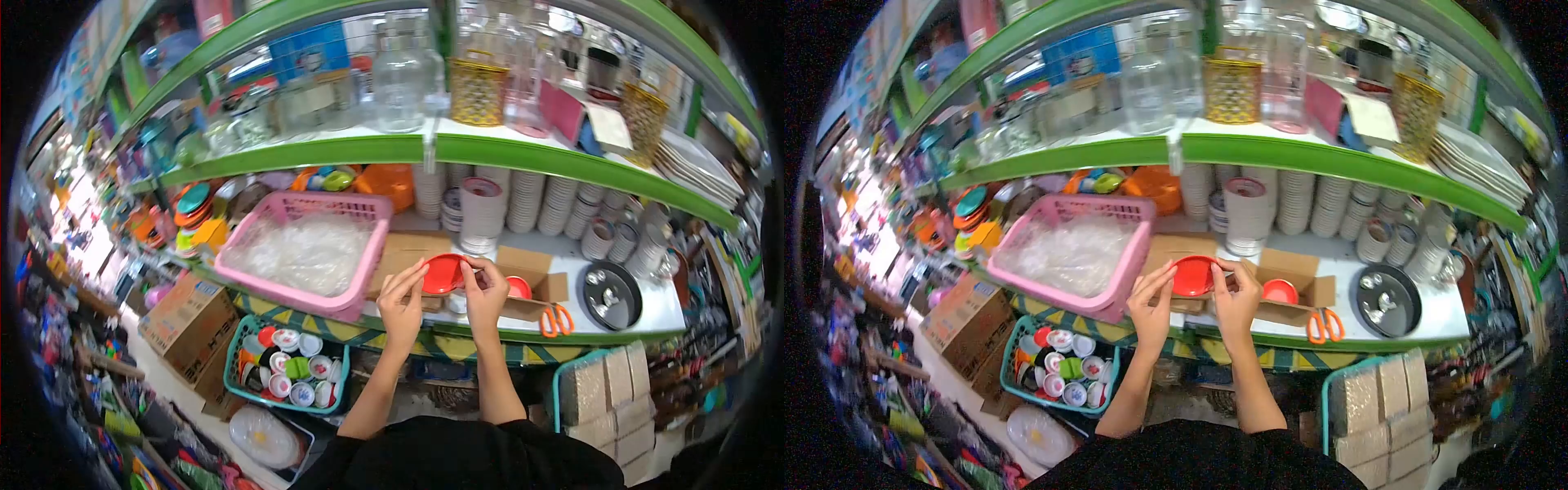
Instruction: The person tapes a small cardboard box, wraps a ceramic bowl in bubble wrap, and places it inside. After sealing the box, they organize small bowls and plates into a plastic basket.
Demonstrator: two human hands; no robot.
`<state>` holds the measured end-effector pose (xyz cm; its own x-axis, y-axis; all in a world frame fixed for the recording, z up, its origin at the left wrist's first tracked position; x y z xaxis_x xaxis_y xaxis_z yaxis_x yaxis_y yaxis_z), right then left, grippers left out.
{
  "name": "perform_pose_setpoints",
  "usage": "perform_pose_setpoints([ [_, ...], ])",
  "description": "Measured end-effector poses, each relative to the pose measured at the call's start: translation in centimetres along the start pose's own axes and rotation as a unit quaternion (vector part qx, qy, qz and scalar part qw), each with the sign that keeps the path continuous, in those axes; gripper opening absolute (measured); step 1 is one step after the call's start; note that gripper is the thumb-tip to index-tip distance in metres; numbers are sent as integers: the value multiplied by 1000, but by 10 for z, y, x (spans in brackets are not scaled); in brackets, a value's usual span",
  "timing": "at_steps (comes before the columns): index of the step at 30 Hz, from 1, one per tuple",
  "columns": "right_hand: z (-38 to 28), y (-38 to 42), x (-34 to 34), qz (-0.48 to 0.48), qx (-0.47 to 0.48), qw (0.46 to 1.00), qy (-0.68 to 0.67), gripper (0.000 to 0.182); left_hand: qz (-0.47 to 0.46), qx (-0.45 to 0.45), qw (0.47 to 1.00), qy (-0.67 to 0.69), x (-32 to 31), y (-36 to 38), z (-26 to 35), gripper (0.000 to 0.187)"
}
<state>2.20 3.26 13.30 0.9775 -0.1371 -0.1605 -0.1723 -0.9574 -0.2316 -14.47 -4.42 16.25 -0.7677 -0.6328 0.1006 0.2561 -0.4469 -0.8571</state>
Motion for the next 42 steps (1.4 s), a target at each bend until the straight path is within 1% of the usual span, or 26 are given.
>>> perform_pose_setpoints([
  [4, -5, -8, 52, 72, 28, 994, 72, 9, -31, -30, 998, 48, -50, 3, 5, 19],
  [6, -10, -8, 73, 104, 36, 991, 73, 9, -61, 5, 994, 95, -74, 8, 2, 18],
  [8, -9, -11, 93, 134, 65, 986, 77, 10, -68, 2, 990, 124, -93, 11, 2, 18],
  [13, -21, -17, 125, 165, 82, 972, 148, 9, -104, 13, 979, 172, -134, 18, -6, 18],
  [15, -21, -24, 131, 178, 104, 957, 206, 8, -119, 3, 976, 181, -145, 15, -6, 18],
  [17, -17, -31, 141, 195, 112, 943, 247, 8, -161, 23, 973, 165, -159, 14, -10, 18],
  [18, -14, -35, 143, 184, 85, 939, 276, 7, -177, -19, 975, 130, -161, 11, -7, 16],
  [19, -9, -39, 144, 171, 59, 935, 305, 7, -179, -20, 974, 135, -164, 11, -9, 16],
  [20, 0, -44, 147, 162, 21, 927, 337, 9, -215, -2, 969, 122, -170, 14, -14, 16],
  [21, 1, -44, 150, 166, 21, 926, 338, 9, -251, 16, 962, 108, -177, 18, -19, 17],
  [22, 7, -47, 151, 152, -7, 914, 375, 9, -254, -23, 962, 94, -178, 17, -17, 17],
  [23, 14, -49, 152, 137, -35, 901, 411, 10, -255, -25, 962, 98, -180, 19, -19, 17],
  [24, 19, -51, 153, 133, -43, 892, 431, 11, -287, -12, 955, 70, -182, 22, -18, 17],
  [25, 23, -51, 155, 136, -44, 891, 431, 11, -318, 0, 947, 41, -184, 25, -19, 17],
  [26, 27, -51, 154, 129, -43, 876, 462, 11, -319, -1, 947, 44, -185, 25, -18, 17],
  [28, 33, -51, 151, 113, -52, 844, 522, 9, -350, -18, 936, -10, -190, 30, -20, 14],
  [29, 35, -50, 150, 115, -53, 843, 522, 9, -351, -19, 936, -8, -192, 32, -22, 14],
  [31, 35, -48, 144, 130, -5, 819, 558, 6, -357, -120, 925, -48, -197, 34, -14, 13],
  [32, 37, -47, 143, 137, 1, 813, 566, 6, -357, -120, 925, -47, -199, 37, -16, 13],
  [34, 46, -51, 143, 131, -2, 806, 577, 8, -379, -153, 904, -123, -203, 40, -14, 14],
  [35, 51, -53, 143, 124, -5, 800, 588, 10, -379, -152, 905, -123, -205, 42, -18, 14],
  [36, 51, -54, 143, 123, -6, 800, 588, 10, -382, -177, 896, -139, -210, 45, -21, 14],
  [37, 53, -55, 140, 108, -10, 781, 615, 12, -386, -200, 887, -156, -213, 49, -24, 15],
  [38, 56, -56, 137, 92, -14, 761, 642, 14, -386, -200, 887, -157, -216, 52, -30, 15],
  [41, 63, -57, 137, 78, -9, 753, 654, 18, -368, -201, 900, -120, -214, 50, -26, 17],
  [42, 65, -59, 138, 77, -9, 753, 654, 18, -395, -189, 888, -141, -215, 49, -25, 17],
])
Point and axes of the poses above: each hand's wrist, its own y-axis away from the middle knuckle, its own x-axis out of the back of the hand, z = x × y, the point moved 8 cm from there along -y, towards the middle knuckle, and after that the axes turned 14 degrees about -x, right-handed, at the moved point
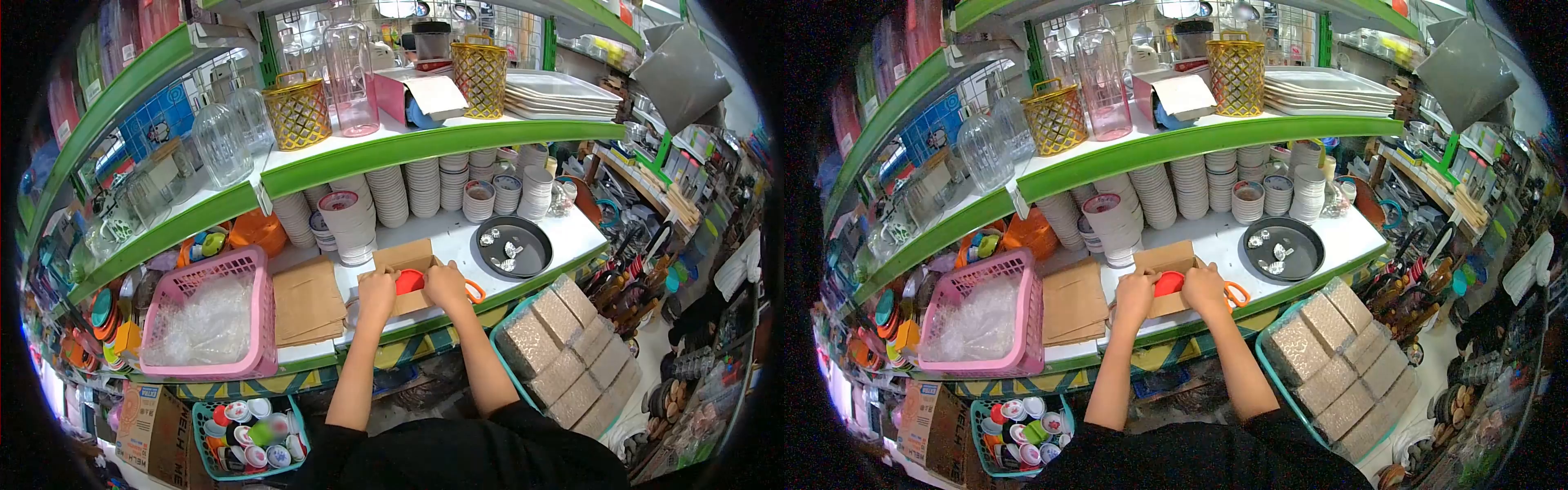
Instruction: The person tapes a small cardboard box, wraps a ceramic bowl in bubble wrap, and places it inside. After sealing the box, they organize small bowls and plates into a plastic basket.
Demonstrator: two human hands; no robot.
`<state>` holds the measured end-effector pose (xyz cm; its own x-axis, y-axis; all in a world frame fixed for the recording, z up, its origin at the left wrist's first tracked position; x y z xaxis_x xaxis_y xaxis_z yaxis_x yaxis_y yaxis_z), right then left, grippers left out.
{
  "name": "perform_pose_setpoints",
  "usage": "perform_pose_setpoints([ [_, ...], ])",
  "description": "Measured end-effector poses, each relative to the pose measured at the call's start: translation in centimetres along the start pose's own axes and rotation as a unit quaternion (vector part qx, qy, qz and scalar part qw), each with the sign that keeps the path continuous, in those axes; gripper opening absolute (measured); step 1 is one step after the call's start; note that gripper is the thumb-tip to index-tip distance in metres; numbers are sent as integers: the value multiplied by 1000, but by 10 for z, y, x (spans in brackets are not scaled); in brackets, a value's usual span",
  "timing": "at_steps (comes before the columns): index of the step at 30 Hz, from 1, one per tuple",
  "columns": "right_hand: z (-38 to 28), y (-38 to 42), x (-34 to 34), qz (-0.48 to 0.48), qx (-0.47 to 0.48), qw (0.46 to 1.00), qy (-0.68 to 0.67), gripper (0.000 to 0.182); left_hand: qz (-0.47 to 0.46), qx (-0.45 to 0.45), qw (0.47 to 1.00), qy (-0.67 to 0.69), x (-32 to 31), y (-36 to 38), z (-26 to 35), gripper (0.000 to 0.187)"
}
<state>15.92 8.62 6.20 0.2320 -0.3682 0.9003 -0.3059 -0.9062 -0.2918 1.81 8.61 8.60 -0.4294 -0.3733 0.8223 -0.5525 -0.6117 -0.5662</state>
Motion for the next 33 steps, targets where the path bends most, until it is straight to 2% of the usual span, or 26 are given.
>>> perform_pose_setpoints([
  [1, 0, -1, -5, -20, 8, 1000, 1, 17, -34, 14, 999, -10, -1, 0, -1, 22],
  [3, -2, 0, -7, -41, 18, 999, 3, 18, -37, 13, 999, -9, -1, -1, -1, 22],
  [6, -5, 5, 3, -13, 9, 1000, -21, 21, -32, 11, 999, -1, -5, 0, -3, 23],
  [8, -2, 6, 10, 22, -16, 995, -97, 25, -23, 12, 1000, 5, -4, 2, -5, 25],
  [12, -9, 17, 36, 75, -5, 991, -111, 25, 25, 15, 992, 121, 22, 3, 3, 25],
  [14, -15, 22, 49, 62, -1, 978, -199, 18, 46, 27, 984, 169, 38, 5, 8, 25],
  [16, -25, 27, 58, 73, 13, 969, -235, 20, 59, 66, 970, 228, 52, 9, 9, 27],
  [19, -46, 40, 73, 70, 27, 962, -263, 26, 82, 77, 965, 236, 76, 18, 13, 29],
  [21, -63, 52, 89, 89, 69, 930, -349, 25, 115, 65, 968, 214, 94, 28, 13, 28],
  [23, -82, 64, 99, 61, 96, 915, -386, 26, 177, 51, 961, 208, 122, 39, 17, 25],
  [26, -110, 78, 99, 16, 135, 881, -453, 28, 217, 74, 953, 196, 149, 60, 13, 26],
  [28, -129, 87, 92, -14, 156, 860, -485, 28, 236, 101, 949, 181, 162, 78, 7, 25],
  [30, -147, 97, 78, -84, 154, 819, -546, 28, 255, 131, 944, 164, 174, 97, 0, 25],
  [33, -180, 118, 69, -155, 184, 787, -568, 28, 292, 180, 924, 171, 191, 132, -10, 24],
])
Point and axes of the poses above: each hand's wrist, its own y-axis away from the middle knuckle, its own x-axis out of the back of the hand, z = x × y, the point moved 8 cm from there along -y, towards the middle knuckle, and after that the axes turned 14 degrees about -x, right-handed, at the moved point
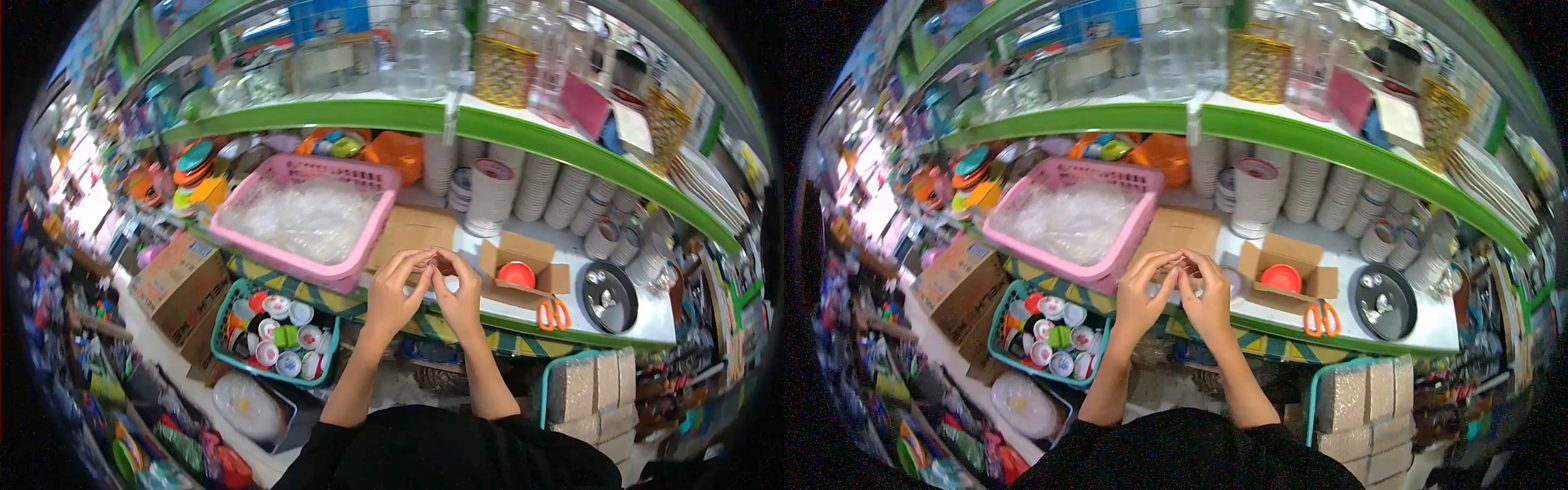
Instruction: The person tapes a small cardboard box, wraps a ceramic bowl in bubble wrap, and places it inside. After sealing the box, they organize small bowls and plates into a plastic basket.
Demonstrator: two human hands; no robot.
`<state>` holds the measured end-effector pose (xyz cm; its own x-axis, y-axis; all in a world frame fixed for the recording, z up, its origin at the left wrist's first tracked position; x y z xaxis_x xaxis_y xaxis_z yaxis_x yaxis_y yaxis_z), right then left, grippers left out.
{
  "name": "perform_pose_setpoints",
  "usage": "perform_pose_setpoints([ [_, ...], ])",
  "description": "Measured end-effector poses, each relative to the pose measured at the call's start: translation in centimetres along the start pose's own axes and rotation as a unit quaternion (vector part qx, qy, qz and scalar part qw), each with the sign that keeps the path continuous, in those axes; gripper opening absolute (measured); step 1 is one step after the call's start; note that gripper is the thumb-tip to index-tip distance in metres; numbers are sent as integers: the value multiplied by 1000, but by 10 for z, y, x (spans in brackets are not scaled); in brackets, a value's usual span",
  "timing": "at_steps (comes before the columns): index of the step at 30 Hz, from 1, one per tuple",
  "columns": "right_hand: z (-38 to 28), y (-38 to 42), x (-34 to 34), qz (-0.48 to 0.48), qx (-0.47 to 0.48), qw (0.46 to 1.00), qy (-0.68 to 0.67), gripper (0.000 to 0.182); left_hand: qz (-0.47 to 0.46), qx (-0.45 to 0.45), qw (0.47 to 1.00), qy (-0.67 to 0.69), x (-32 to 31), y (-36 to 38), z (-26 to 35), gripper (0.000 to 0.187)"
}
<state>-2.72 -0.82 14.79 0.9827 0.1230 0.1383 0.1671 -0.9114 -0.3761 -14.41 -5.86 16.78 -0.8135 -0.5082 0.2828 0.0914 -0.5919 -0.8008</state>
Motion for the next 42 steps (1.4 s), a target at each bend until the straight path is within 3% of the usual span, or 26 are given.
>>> perform_pose_setpoints([
  [3, 0, 7, -40, -54, 4, 997, -50, 27, 32, -26, 994, -98, 38, 16, -1, 23],
  [20, 11, 101, -238, -382, -25, 916, -118, 24, 164, 130, 933, -292, 191, 151, -13, 19],
  [28, 61, 126, -331, -412, -39, 909, -45, 25, 177, 201, 922, -281, 252, 207, -73, 18],
  [36, 116, 140, -432, -399, -79, 912, 48, 23, 193, 310, 911, -190, 334, 283, -187, 21],
  [42, 178, 149, -504, -364, -122, 922, 45, 21, 143, 388, 895, -164, 391, 340, -264, 22],
])
Point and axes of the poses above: each hand's wrist, its own y-axis away from the middle knuckle, its own x-axis out of the back of the hand, z = x × y, the point moved 8 cm from there along -y, towards the middle knuckle, and after that the axes turned 14 degrees about -x, right-handed, at the moved point
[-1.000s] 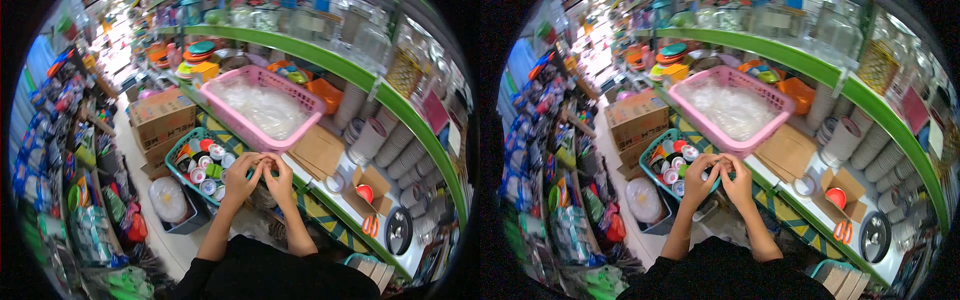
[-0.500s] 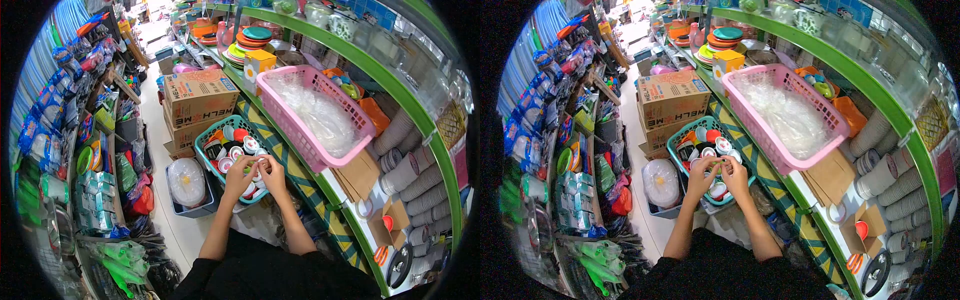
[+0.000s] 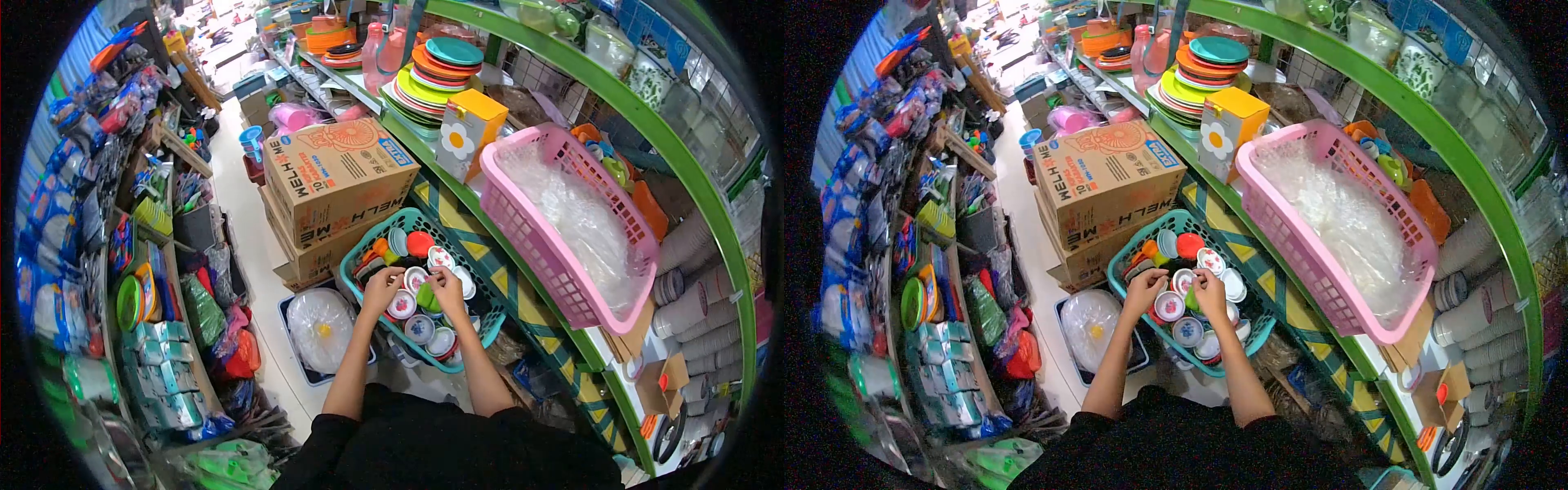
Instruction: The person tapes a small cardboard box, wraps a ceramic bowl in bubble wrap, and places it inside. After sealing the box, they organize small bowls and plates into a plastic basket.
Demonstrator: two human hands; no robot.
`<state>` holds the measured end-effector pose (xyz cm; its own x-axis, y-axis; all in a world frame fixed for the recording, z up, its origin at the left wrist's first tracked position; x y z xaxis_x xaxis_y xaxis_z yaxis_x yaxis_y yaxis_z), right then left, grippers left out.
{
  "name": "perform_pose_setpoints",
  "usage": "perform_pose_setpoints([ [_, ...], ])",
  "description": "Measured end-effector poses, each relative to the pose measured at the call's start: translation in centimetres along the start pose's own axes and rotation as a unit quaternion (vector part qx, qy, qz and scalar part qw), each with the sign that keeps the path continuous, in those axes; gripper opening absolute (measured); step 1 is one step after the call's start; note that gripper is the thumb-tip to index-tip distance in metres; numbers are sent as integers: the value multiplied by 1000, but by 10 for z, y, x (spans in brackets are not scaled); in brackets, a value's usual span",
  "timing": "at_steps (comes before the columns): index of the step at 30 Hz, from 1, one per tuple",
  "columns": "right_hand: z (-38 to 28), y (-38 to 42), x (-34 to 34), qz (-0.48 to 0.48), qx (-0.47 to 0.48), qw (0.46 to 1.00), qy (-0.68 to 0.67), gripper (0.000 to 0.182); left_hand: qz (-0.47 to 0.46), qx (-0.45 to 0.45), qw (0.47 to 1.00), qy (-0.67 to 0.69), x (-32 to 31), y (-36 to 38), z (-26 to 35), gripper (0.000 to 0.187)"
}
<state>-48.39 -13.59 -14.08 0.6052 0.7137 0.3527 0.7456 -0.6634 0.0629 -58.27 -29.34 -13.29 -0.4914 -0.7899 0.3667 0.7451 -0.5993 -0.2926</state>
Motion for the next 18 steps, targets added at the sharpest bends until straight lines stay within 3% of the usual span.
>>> perform_pose_setpoints([
  [2, 34, -21, -24, -15, -60, 998, -26, 20, -31, 12, 999, -21, 2, -12, -21, 23],
  [4, 47, -32, -37, 16, -74, 997, -31, 19, -23, 1, 999, 33, -1, -23, -38, 27],
  [8, 80, -56, -63, 45, -67, 997, 11, 17, -74, -15, 997, -16, -17, -42, -59, 29],
  [10, 95, -68, -76, 27, -130, 991, 12, 17, -130, 12, 991, -26, -35, -49, -86, 35],
  [12, 95, -78, -80, 27, -141, 988, 55, 20, -112, -35, 992, -38, -43, -56, -97, 38],
  [14, 77, -87, -78, 84, -57, 983, 151, 25, -140, -44, 988, -50, -54, -61, -109, 41],
  [16, 78, -95, -82, 74, -72, 983, 150, 29, -138, -20, 990, 18, -70, -62, -136, 50],
  [18, 71, -99, -86, 131, 25, 967, 215, 31, -144, -41, 989, 18, -80, -64, -147, 57],
])
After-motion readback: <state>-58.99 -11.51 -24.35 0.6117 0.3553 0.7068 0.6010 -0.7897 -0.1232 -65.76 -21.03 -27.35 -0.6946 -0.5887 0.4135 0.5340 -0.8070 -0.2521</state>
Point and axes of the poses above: each hand's wrist, its own y-axis away from the middle knuckle, its own x-axis out of the back of the hand, z = x × y, the point moved 8 cm from there along -y, towards the middle knuckle, and after that the axes turned 14 degrees about -x, right-handed, at the moved point
